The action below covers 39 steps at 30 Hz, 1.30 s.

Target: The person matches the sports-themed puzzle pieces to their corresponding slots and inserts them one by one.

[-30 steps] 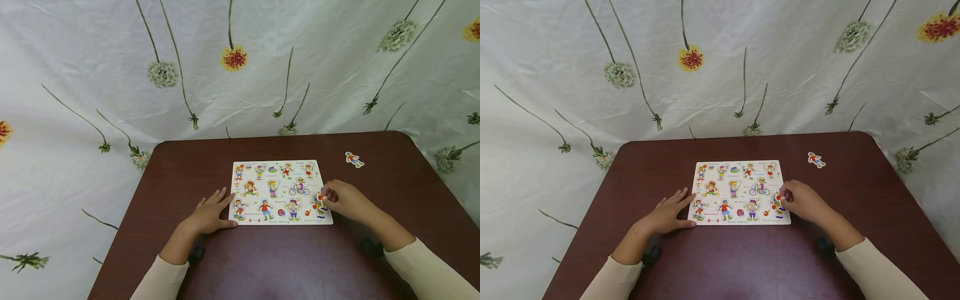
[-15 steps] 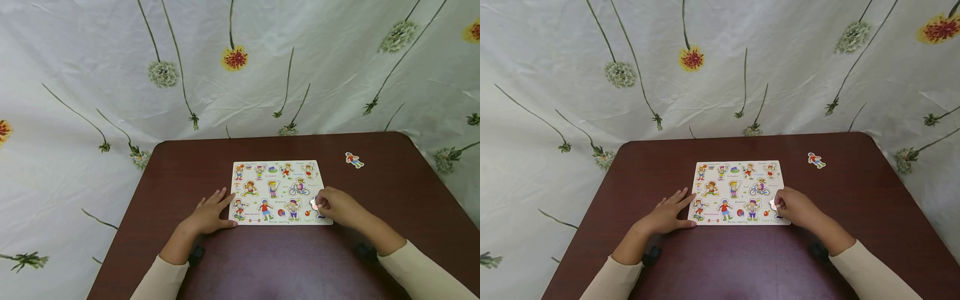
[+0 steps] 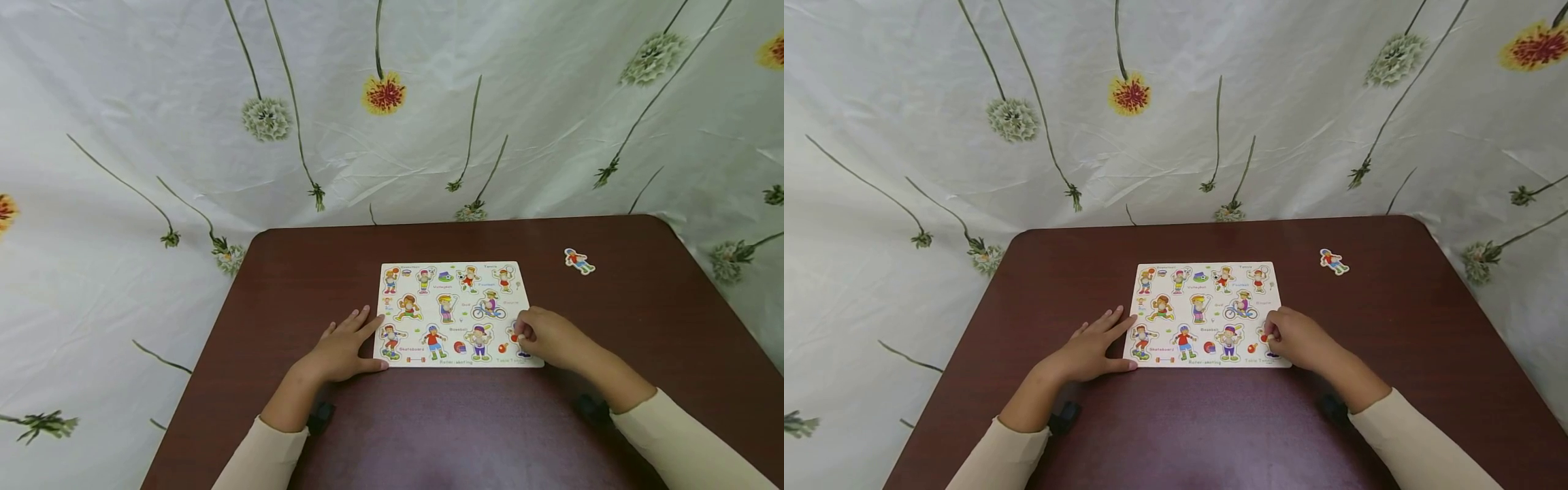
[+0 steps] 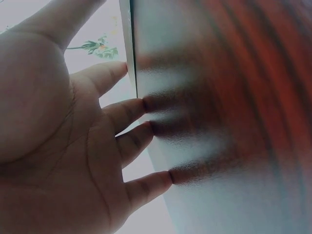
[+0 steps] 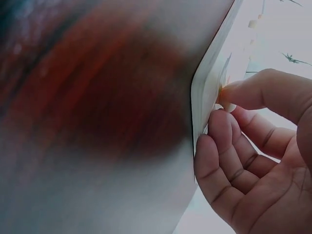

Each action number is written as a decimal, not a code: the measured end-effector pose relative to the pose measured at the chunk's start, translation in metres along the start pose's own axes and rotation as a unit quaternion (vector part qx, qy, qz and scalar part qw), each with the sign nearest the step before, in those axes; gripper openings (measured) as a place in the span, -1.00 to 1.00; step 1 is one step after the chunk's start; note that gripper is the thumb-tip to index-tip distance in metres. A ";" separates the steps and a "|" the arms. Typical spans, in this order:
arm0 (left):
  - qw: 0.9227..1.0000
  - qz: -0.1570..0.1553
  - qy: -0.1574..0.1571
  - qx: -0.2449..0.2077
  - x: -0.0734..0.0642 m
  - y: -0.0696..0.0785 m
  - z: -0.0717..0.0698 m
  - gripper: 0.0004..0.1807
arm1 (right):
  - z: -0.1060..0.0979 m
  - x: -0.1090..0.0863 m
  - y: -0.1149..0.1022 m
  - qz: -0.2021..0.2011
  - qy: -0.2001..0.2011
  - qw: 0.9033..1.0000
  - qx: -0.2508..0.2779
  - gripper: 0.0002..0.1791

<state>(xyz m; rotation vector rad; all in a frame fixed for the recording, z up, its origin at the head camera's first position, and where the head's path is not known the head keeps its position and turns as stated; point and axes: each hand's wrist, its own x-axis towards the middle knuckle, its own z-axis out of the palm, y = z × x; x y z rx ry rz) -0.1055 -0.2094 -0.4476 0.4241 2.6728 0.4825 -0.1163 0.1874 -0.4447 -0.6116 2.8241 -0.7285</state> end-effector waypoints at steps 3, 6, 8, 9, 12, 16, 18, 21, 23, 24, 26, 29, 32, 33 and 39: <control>1.000 -0.002 -0.001 -0.001 -0.001 0.000 -0.001 0.00 | 0.000 0.000 0.000 0.001 0.000 1.000 0.007 -0.85; 1.000 -0.003 -0.001 -0.002 -0.001 0.000 -0.001 0.00 | 0.001 0.000 0.002 -0.002 0.002 1.000 0.019 -0.86; 1.000 -0.003 -0.002 -0.002 -0.001 -0.001 -0.001 0.00 | 0.000 0.000 0.005 -0.005 0.000 0.999 0.032 -0.87; 1.000 -0.003 -0.001 -0.002 -0.001 0.000 -0.001 0.00 | 0.000 -0.001 0.006 -0.003 -0.004 0.999 0.044 -0.88; 1.000 -0.004 -0.002 -0.003 -0.002 0.000 -0.001 0.00 | -0.005 -0.003 0.012 0.003 -0.017 0.997 0.079 -0.91; 1.000 -0.002 -0.003 -0.006 -0.003 0.001 -0.001 -0.01 | -0.016 -0.004 0.022 0.033 -0.012 0.993 0.116 -0.84; 1.000 -0.002 -0.003 -0.007 -0.003 0.002 -0.001 -0.01 | -0.021 -0.003 0.027 0.053 0.003 0.991 0.127 -0.82; 1.000 -0.001 -0.001 -0.009 -0.003 0.002 -0.001 -0.01 | -0.029 -0.002 0.036 0.072 0.036 0.986 0.146 -0.77; 1.000 -0.001 0.000 -0.008 -0.002 0.002 -0.001 -0.01 | -0.034 -0.001 0.044 0.087 0.052 0.983 0.153 -0.72; 1.000 -0.001 0.001 -0.007 -0.002 0.002 -0.001 -0.01 | -0.036 -0.001 0.048 0.094 0.060 0.981 0.157 -0.69; 1.000 -0.002 0.000 -0.006 -0.002 0.002 -0.001 -0.01 | -0.040 0.000 0.056 0.106 0.075 0.978 0.164 -0.65; 1.000 -0.002 0.000 -0.005 -0.003 0.002 -0.001 0.00 | -0.045 0.001 0.067 0.118 0.100 0.971 0.181 -0.60; 1.000 -0.003 -0.001 -0.004 -0.003 0.002 -0.002 0.00 | -0.051 0.004 0.078 0.114 0.122 0.964 0.204 -0.58; 1.000 -0.003 -0.001 -0.004 -0.003 0.002 -0.002 0.00 | -0.053 0.005 0.082 0.115 0.128 0.962 0.212 -0.57; 1.000 -0.001 0.001 -0.003 -0.003 0.002 -0.002 0.00 | -0.066 0.014 0.100 0.148 0.160 0.953 0.211 -0.53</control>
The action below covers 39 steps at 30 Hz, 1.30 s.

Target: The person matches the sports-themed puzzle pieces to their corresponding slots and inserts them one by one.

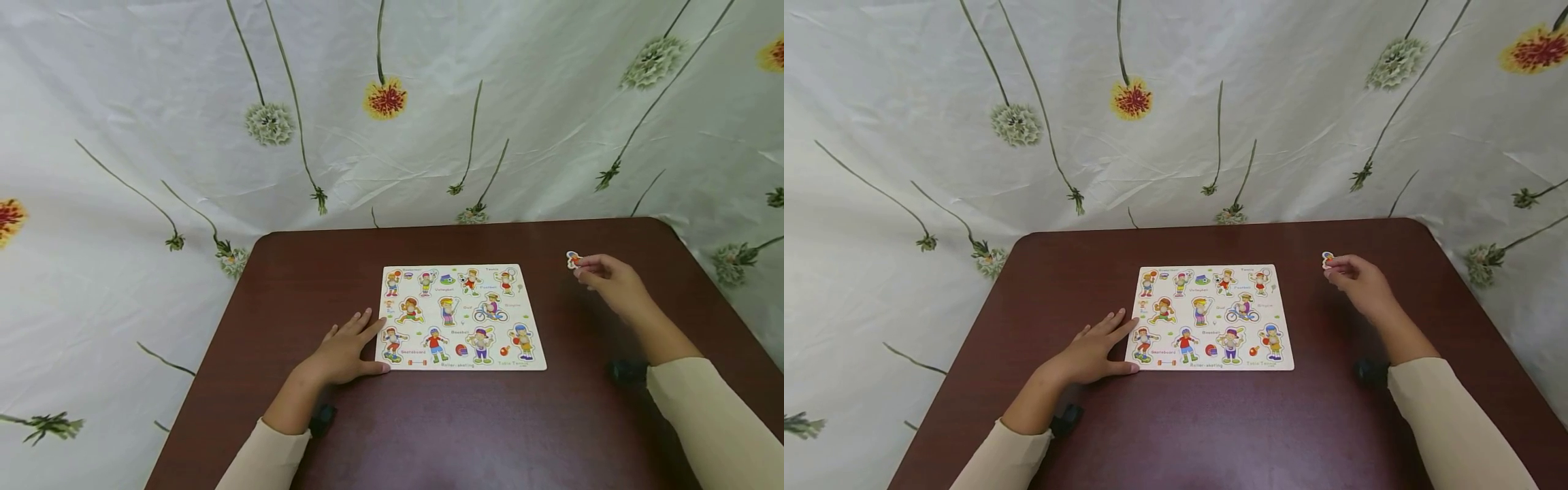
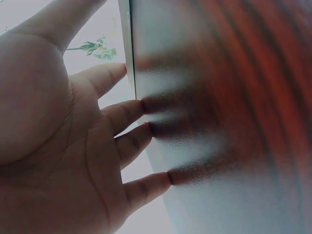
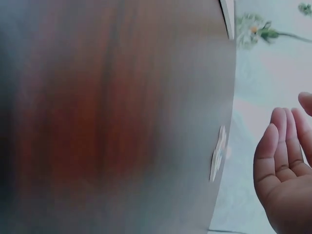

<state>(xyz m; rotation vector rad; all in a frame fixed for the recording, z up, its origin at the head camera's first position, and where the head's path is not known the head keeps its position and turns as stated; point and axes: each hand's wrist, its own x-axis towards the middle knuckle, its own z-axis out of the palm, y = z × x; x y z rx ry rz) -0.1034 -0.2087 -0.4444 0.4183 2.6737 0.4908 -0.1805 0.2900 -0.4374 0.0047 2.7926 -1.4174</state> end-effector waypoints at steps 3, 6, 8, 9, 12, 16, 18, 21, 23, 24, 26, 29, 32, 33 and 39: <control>1.000 -0.001 -0.001 0.002 0.001 -0.001 0.001 0.00 | -0.004 0.011 0.003 0.010 0.020 0.999 -0.049 -0.57; 1.000 -0.002 -0.001 0.004 0.001 -0.002 0.002 0.00 | -0.006 0.021 0.006 0.004 0.024 0.994 -0.105 -0.62; 1.000 -0.002 -0.001 0.005 0.002 -0.001 0.002 -0.01 | -0.007 0.027 0.008 -0.010 0.020 0.991 -0.135 -0.66; 1.000 -0.001 -0.001 0.003 0.001 -0.001 0.002 -0.01 | -0.008 0.030 0.009 -0.015 0.016 0.989 -0.147 -0.67; 1.000 0.000 -0.002 0.001 0.001 0.000 0.002 -0.01 | -0.009 0.037 0.012 -0.026 0.003 0.984 -0.177 -0.69; 1.000 -0.001 -0.002 0.000 0.000 0.000 0.002 -0.01 | -0.010 0.044 0.016 -0.033 -0.029 0.976 -0.211 -0.68; 1.000 -0.002 -0.002 0.000 0.000 -0.001 0.002 -0.01 | -0.010 0.046 0.017 -0.035 -0.044 0.973 -0.224 -0.67; 1.000 -0.003 -0.002 0.001 0.001 -0.001 0.003 -0.01 | -0.009 0.049 0.017 -0.039 -0.057 0.968 -0.239 -0.67; 1.000 -0.002 -0.001 0.001 0.001 -0.002 0.004 -0.01 | -0.008 0.050 0.016 -0.042 -0.061 0.966 -0.247 -0.69; 1.000 -0.001 -0.001 0.001 0.001 -0.002 0.004 -0.01 | -0.008 0.051 0.016 -0.044 -0.063 0.965 -0.252 -0.70; 1.000 -0.001 0.001 0.002 0.002 -0.002 0.004 -0.01 | -0.009 0.051 0.015 -0.048 -0.065 0.962 -0.259 -0.71; 1.000 -0.001 0.001 0.002 0.002 -0.002 0.003 -0.01 | -0.009 0.052 0.014 -0.052 -0.067 0.960 -0.265 -0.73; 1.000 -0.003 0.000 0.003 0.002 -0.001 0.003 -0.01 | -0.009 0.053 0.014 -0.050 -0.068 0.961 -0.263 -0.75; 1.000 -0.004 0.000 0.003 0.002 -0.001 0.003 -0.01 | -0.009 0.053 0.014 -0.049 -0.067 0.962 -0.261 -0.75; 1.000 -0.007 -0.001 0.006 0.001 -0.001 0.002 0.00 | -0.009 0.052 0.013 -0.049 -0.062 0.963 -0.256 -0.75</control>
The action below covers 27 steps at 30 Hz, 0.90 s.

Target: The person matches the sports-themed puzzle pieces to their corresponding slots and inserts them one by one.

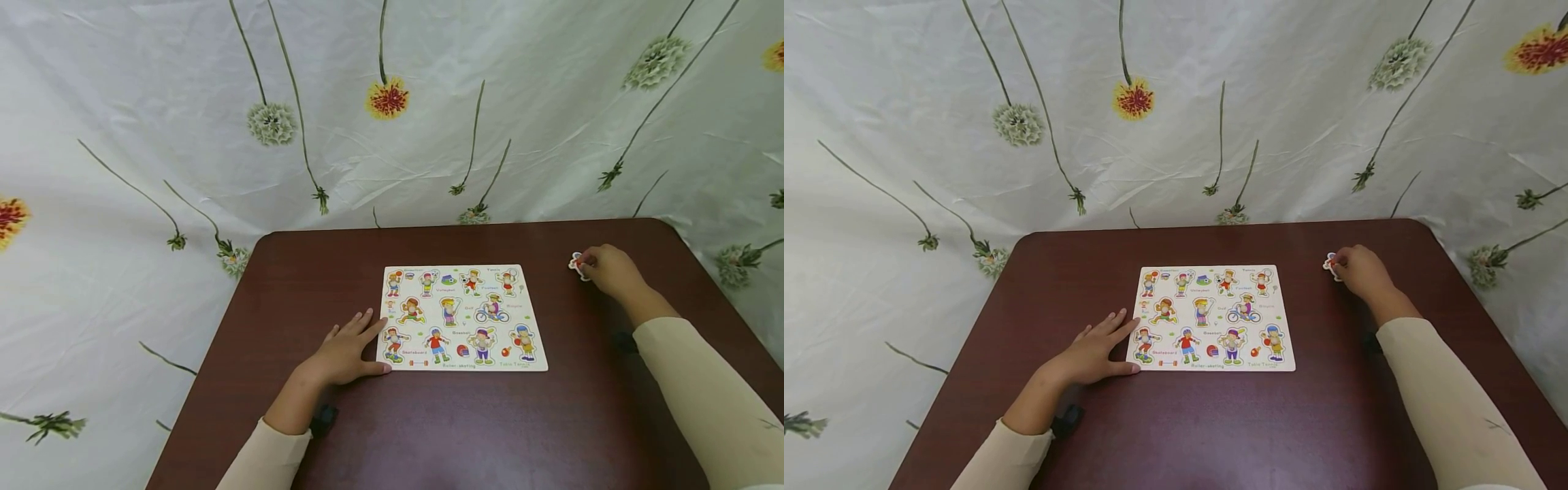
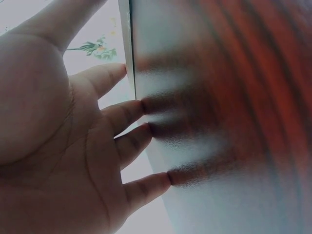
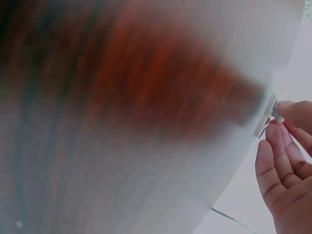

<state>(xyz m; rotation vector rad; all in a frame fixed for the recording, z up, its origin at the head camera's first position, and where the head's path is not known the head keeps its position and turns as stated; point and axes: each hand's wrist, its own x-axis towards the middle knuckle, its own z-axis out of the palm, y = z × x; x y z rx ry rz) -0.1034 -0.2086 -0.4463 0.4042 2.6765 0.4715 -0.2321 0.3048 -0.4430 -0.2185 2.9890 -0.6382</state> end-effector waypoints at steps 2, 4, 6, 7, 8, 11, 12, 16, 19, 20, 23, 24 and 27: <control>1.000 0.000 0.000 0.000 0.000 0.000 0.000 0.00 | 0.000 -0.002 -0.001 -0.002 0.002 1.000 0.004 -0.74; 1.000 0.001 0.002 -0.002 0.001 0.000 0.000 0.00 | 0.000 -0.004 -0.005 -0.003 0.005 1.000 0.011 -0.74; 1.000 0.000 0.000 -0.001 0.001 0.000 0.000 -0.01 | 0.000 -0.006 -0.010 -0.005 0.007 1.000 0.015 -0.74; 1.000 0.001 0.001 -0.001 0.002 -0.001 0.001 -0.01 | 0.001 -0.007 -0.013 -0.007 0.009 1.000 0.016 -0.74; 1.000 0.002 0.001 -0.002 0.002 -0.001 0.001 -0.01 | 0.002 -0.008 -0.017 -0.010 0.009 1.000 0.017 -0.75; 1.000 0.003 0.000 -0.003 0.002 -0.001 0.001 -0.01 | 0.005 -0.010 -0.030 -0.016 0.007 1.000 0.016 -0.75; 1.000 0.003 0.000 -0.003 0.002 -0.001 0.001 0.00 | 0.006 -0.011 -0.034 -0.020 0.009 1.000 0.016 -0.76; 1.000 0.000 -0.002 -0.002 0.001 0.000 0.000 0.00 | 0.012 -0.015 -0.055 -0.036 0.013 0.999 0.021 -0.77; 1.000 0.003 0.001 -0.003 0.001 0.000 0.000 0.01 | 0.017 -0.019 -0.072 -0.055 0.016 0.998 0.028 -0.79; 1.000 0.002 0.000 -0.002 0.001 0.000 0.000 0.01 | 0.020 -0.021 -0.078 -0.062 0.016 0.998 0.030 -0.81; 1.000 0.002 0.000 -0.002 0.001 0.000 0.000 0.01 | 0.027 -0.027 -0.097 -0.083 0.011 0.996 0.037 -0.84; 1.000 0.002 0.000 -0.002 0.001 0.000 0.000 0.01 | 0.029 -0.029 -0.103 -0.092 0.009 0.995 0.037 -0.86; 1.000 0.001 -0.001 -0.001 0.002 -0.001 0.001 0.00 | 0.037 -0.035 -0.123 -0.115 -0.002 0.993 0.039 -0.89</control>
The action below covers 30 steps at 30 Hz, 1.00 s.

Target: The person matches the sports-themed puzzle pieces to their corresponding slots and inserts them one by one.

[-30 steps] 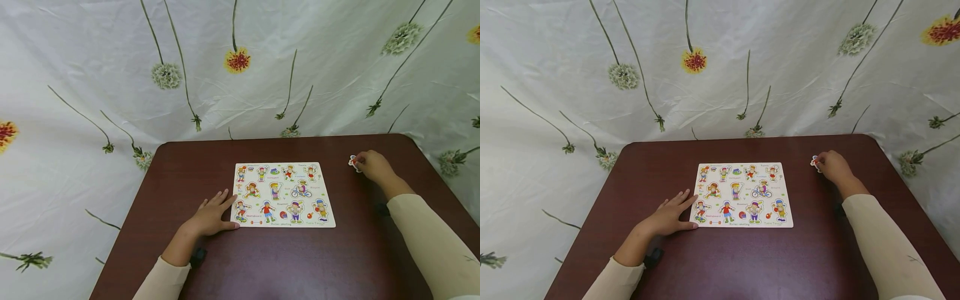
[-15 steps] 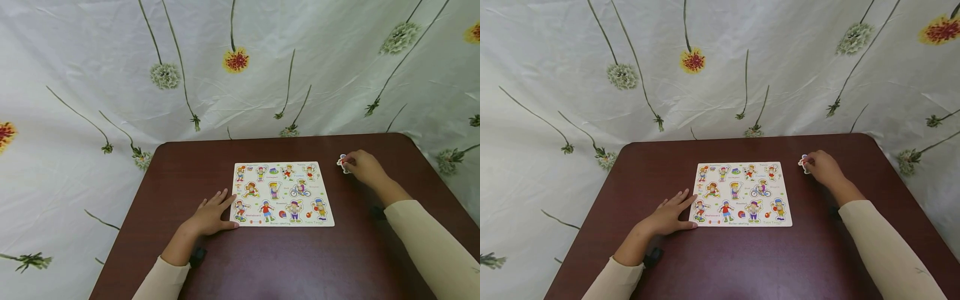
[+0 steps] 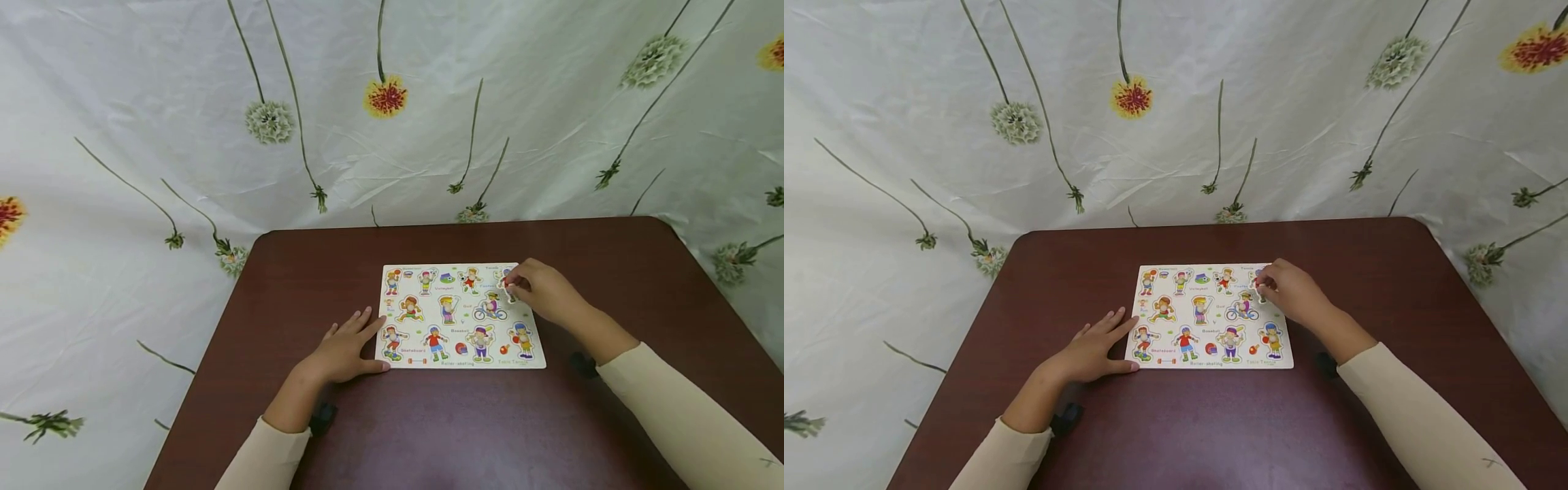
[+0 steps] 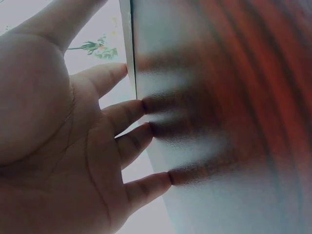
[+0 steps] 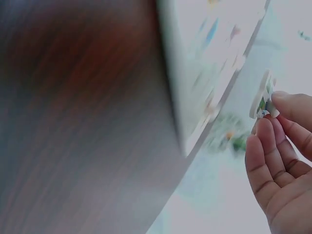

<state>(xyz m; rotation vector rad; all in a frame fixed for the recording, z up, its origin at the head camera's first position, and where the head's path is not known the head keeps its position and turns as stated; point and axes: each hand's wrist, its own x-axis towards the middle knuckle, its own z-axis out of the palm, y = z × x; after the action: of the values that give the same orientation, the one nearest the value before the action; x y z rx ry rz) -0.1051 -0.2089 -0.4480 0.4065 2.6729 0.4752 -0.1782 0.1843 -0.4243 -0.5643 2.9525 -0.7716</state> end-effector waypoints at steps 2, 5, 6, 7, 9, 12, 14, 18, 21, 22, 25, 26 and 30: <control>1.000 0.003 0.001 -0.001 0.000 0.000 0.000 0.00 | 0.007 -0.001 -0.012 -0.016 -0.006 1.000 0.001 -0.91; 1.000 0.003 0.000 -0.002 0.001 0.000 0.000 0.00 | 0.017 -0.002 -0.029 -0.033 -0.015 0.999 0.006 -0.92; 1.000 0.003 0.000 -0.001 0.001 0.000 0.000 0.00 | 0.020 -0.002 -0.034 -0.040 -0.018 0.999 0.007 -0.92; 1.000 0.004 0.000 0.000 0.001 0.000 0.000 0.00 | 0.024 -0.002 -0.039 -0.046 -0.021 0.999 0.007 -0.92; 1.000 0.004 -0.001 0.001 0.001 0.001 0.000 -0.01 | 0.030 -0.003 -0.050 -0.056 -0.030 0.998 0.011 -0.93; 1.000 0.003 -0.001 0.003 0.001 0.001 0.000 -0.01 | 0.041 -0.003 -0.064 -0.074 -0.041 0.996 0.015 -0.94; 1.000 0.003 0.000 0.002 0.001 0.001 0.000 -0.01 | 0.046 -0.003 -0.074 -0.084 -0.049 0.995 0.018 -0.95; 1.000 0.003 0.000 0.002 0.000 0.000 0.000 0.00 | 0.056 -0.002 -0.090 -0.092 -0.069 0.993 0.036 -0.93; 1.000 0.002 -0.002 0.001 0.000 0.000 0.000 0.00 | 0.062 0.000 -0.099 -0.104 -0.080 0.991 0.041 -0.92; 1.000 0.003 -0.001 0.000 0.000 -0.001 0.000 -0.01 | 0.064 0.000 -0.101 -0.110 -0.081 0.990 0.037 -0.92; 1.000 0.004 -0.002 0.001 0.001 -0.001 0.000 -0.01 | 0.069 0.000 -0.106 -0.124 -0.087 0.988 0.028 -0.92; 1.000 0.005 -0.001 0.001 0.001 -0.001 0.000 -0.01 | 0.071 0.000 -0.107 -0.123 -0.091 0.988 0.028 -0.92; 1.000 0.004 -0.002 -0.003 0.001 -0.001 0.000 -0.01 | 0.077 -0.001 -0.109 -0.127 -0.101 0.987 0.019 -0.90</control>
<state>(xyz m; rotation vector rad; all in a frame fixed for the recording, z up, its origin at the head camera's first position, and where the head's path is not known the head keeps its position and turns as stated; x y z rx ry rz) -0.1062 -0.2096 -0.4491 0.4172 2.6665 0.4846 -0.1305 0.0605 -0.4398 -0.9670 2.7070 -0.7358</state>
